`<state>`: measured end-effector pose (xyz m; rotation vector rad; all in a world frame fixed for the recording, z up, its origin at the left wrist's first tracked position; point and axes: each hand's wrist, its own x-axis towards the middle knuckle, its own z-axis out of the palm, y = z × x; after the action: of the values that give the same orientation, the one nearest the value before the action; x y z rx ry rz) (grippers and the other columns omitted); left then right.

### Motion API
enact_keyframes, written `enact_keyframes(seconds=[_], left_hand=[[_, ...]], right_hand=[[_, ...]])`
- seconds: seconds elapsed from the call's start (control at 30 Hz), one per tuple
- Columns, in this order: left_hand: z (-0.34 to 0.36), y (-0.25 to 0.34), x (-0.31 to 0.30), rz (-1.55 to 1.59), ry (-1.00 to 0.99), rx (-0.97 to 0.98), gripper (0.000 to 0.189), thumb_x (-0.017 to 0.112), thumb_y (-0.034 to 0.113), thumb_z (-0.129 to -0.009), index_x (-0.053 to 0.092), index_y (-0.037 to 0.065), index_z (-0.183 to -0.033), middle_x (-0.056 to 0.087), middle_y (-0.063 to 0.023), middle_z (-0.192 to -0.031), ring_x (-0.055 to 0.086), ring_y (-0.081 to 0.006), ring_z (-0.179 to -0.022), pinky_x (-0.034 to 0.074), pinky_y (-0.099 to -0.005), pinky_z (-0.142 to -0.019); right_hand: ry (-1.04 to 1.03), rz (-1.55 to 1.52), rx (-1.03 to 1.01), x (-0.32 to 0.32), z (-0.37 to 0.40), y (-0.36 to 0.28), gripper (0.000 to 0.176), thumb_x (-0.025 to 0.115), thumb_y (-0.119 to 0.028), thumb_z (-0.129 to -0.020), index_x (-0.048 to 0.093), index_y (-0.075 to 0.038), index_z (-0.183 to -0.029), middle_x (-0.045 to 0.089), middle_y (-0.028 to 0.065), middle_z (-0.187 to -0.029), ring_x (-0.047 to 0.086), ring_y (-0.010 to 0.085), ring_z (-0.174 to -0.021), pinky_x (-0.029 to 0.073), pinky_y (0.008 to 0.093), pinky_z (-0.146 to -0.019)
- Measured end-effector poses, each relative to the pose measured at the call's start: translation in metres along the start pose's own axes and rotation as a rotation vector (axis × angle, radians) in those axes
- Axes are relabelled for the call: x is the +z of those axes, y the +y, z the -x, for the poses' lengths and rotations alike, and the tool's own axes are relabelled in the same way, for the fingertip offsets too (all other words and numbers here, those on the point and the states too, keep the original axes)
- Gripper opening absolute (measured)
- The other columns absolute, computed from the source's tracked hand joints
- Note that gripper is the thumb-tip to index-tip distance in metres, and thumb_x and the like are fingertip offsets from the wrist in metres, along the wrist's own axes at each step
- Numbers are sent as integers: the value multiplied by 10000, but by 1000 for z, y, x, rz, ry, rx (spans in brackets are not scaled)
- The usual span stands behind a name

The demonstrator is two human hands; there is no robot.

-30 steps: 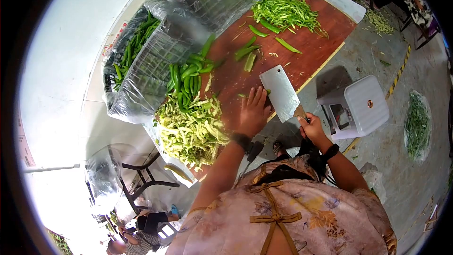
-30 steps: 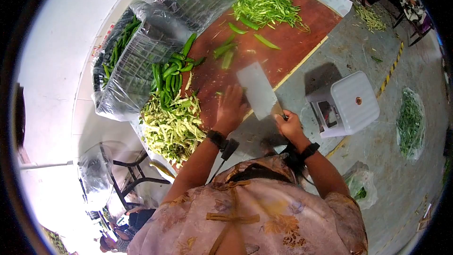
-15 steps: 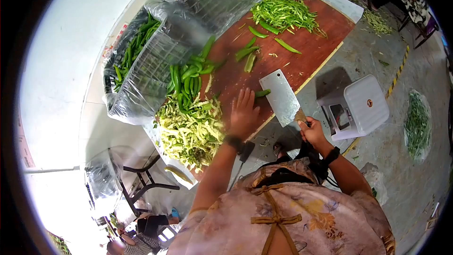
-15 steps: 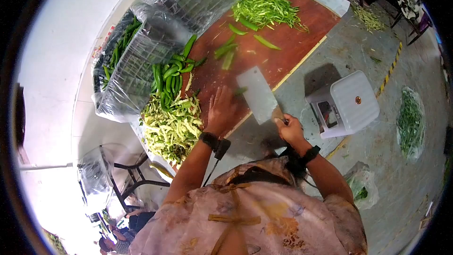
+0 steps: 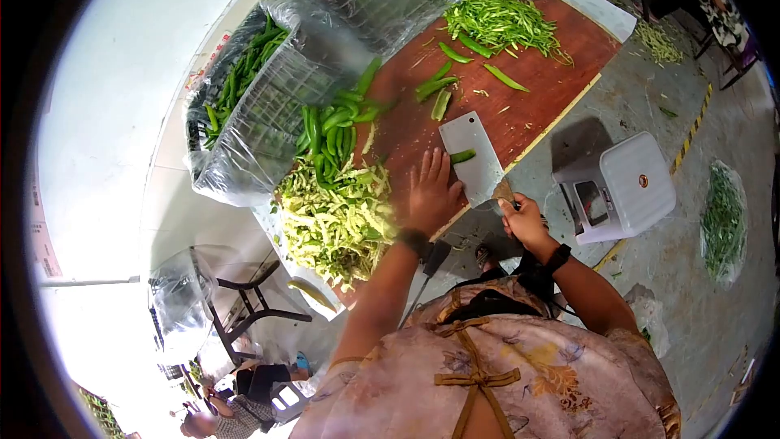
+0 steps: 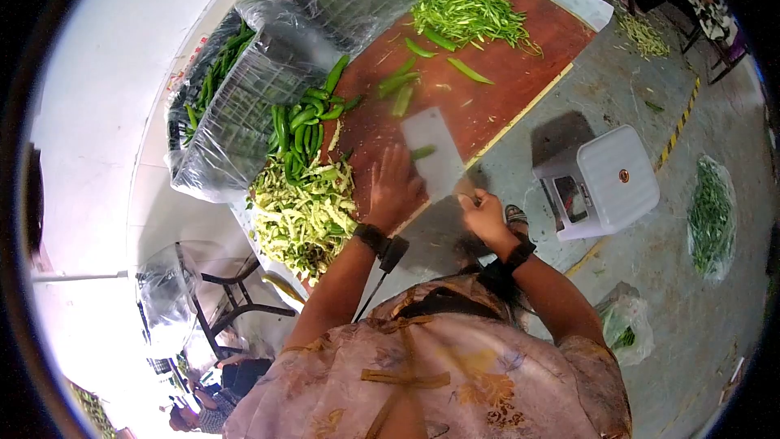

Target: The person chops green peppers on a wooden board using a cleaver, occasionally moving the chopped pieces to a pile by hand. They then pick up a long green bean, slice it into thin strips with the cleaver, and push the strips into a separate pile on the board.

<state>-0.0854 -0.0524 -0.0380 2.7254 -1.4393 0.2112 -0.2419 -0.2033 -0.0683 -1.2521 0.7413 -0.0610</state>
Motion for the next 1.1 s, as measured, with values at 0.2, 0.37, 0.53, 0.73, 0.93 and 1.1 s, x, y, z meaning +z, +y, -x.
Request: enact_keyframes(seconds=[0.2,0.37,0.53,0.73,0.93,1.1], left_hand=[[11,-7,-6,-22,-41,-100,639,508,356,-898,345,-10,-1395,300,-171,-1484,254,-294,-1395,190,-524,-1110],[11,-2,-4,37,8,-96,644,506,360,-905,338,-25,-1394,291,-175,-1486,244,-284,-1398,182,-531,-1110],[11,-4,-4,-20,-7,-81,634,483,373,-918,339,-22,-1392,292,-180,-1483,248,-280,-1397,185,-541,-1107],[8,-1,-5,140,34,-152,644,481,377,-913,334,-27,-1392,296,-197,-1476,275,-307,-1381,202,-554,-1094],[8,-1,1,85,59,-103,643,489,361,-907,341,-46,-1383,292,-215,-1475,283,-328,-1375,216,-568,-1081],[5,5,-3,167,56,-179,651,503,355,-898,343,-52,-1381,296,-218,-1474,271,-334,-1382,217,-573,-1078]], right_hand=[[-33,-54,38,-5,-3,-4,152,590,-189,-924,549,-47,-956,476,-4,-552,404,77,-415,332,243,-385],[-37,-107,40,2,-9,-12,144,583,-188,-926,558,-46,-930,479,-2,-552,409,73,-414,333,244,-384],[-37,-52,6,-5,0,-5,147,585,-197,-927,563,-53,-906,476,-4,-552,420,77,-418,340,249,-387],[7,171,-229,-32,0,77,151,579,-201,-930,567,-52,-911,485,1,-562,426,90,-420,350,255,-397],[35,368,-253,3,20,-5,252,612,-204,-894,603,13,-1024,566,-1,-635,476,100,-486,392,290,-447],[-35,58,-40,25,-4,9,203,590,-198,-911,571,-8,-983,514,4,-578,440,82,-434,341,258,-391]])
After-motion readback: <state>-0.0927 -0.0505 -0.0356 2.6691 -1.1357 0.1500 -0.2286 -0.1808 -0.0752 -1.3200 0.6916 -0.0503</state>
